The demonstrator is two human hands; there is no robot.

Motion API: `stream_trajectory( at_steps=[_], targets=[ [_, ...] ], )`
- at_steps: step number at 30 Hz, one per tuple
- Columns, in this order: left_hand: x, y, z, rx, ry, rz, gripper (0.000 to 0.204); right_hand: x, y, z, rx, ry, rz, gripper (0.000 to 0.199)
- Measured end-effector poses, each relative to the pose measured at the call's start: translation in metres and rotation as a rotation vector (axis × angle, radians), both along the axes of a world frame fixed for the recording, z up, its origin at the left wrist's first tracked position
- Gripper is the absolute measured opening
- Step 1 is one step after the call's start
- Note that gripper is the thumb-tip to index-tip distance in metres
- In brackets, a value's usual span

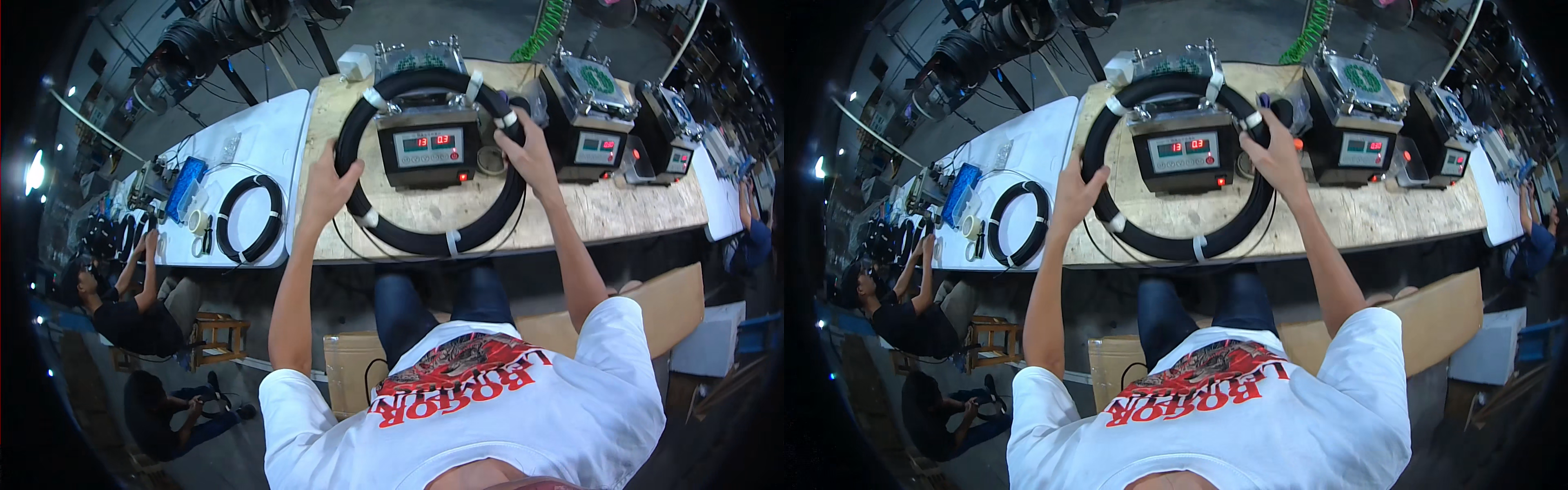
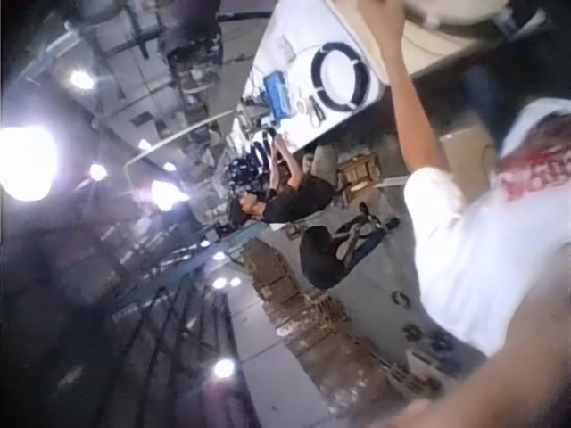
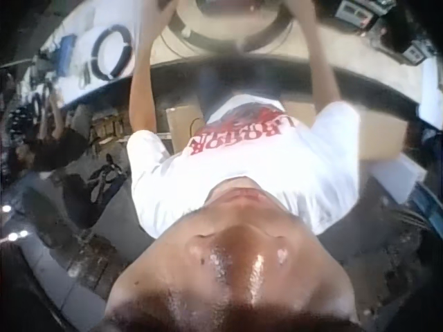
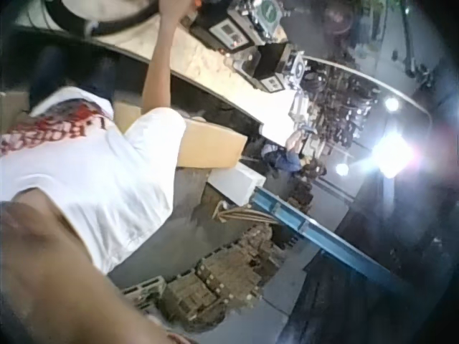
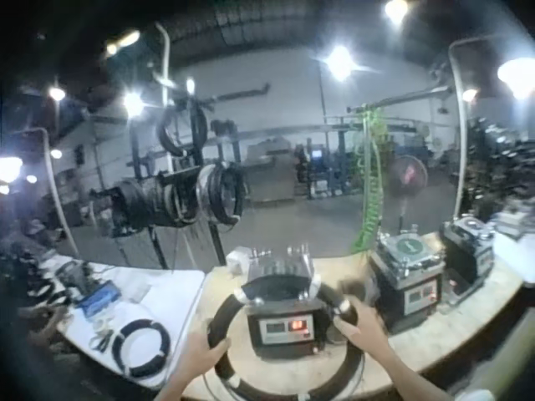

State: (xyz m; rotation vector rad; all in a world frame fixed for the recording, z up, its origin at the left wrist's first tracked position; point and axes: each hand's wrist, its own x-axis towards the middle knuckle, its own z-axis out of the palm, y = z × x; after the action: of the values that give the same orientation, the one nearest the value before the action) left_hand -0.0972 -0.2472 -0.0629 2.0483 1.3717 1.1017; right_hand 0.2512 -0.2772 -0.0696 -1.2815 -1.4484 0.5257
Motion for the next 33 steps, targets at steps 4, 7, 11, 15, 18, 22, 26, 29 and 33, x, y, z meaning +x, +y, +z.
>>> stream_trajectory(
  at_steps=[4, 7, 11, 15, 18, 22, 26, 29, 33],
  targets=[
    [-0.014, -0.036, -0.073, -0.295, -0.004, -0.001, 0.038, -0.022, -0.054, -0.050, -0.430, 0.271, 0.003, 0.026],
    [-0.022, -0.045, -0.125, -0.379, 0.186, -0.063, 0.040, -0.019, -0.069, -0.111, -0.515, 0.254, -0.040, 0.023],
    [-0.033, -0.049, -0.157, -0.580, 0.257, -0.121, 0.040, -0.025, -0.073, -0.149, -0.704, 0.165, -0.038, 0.023],
    [-0.031, -0.047, -0.177, -0.764, 0.319, -0.122, 0.051, -0.019, -0.065, -0.182, -0.853, 0.090, -0.038, 0.024],
    [-0.016, -0.032, -0.182, -0.752, 0.389, -0.078, 0.055, 0.000, -0.042, -0.215, -0.812, -0.102, -0.008, 0.035],
    [-0.006, -0.023, -0.187, -0.674, 0.429, -0.038, 0.062, -0.001, -0.024, -0.218, -0.599, -0.302, -0.081, 0.038],
    [0.002, -0.039, -0.205, -0.489, 0.602, 0.115, 0.056, -0.015, -0.031, -0.197, -0.628, -0.403, -0.169, 0.036],
    [0.018, -0.053, -0.182, -0.464, 0.643, 0.121, 0.050, -0.018, -0.037, -0.181, -0.635, -0.510, -0.182, 0.030],
    [0.021, -0.052, -0.179, -0.396, 0.726, 0.167, 0.047, -0.019, -0.038, -0.171, -0.555, -0.676, -0.207, 0.025]
  ],
)
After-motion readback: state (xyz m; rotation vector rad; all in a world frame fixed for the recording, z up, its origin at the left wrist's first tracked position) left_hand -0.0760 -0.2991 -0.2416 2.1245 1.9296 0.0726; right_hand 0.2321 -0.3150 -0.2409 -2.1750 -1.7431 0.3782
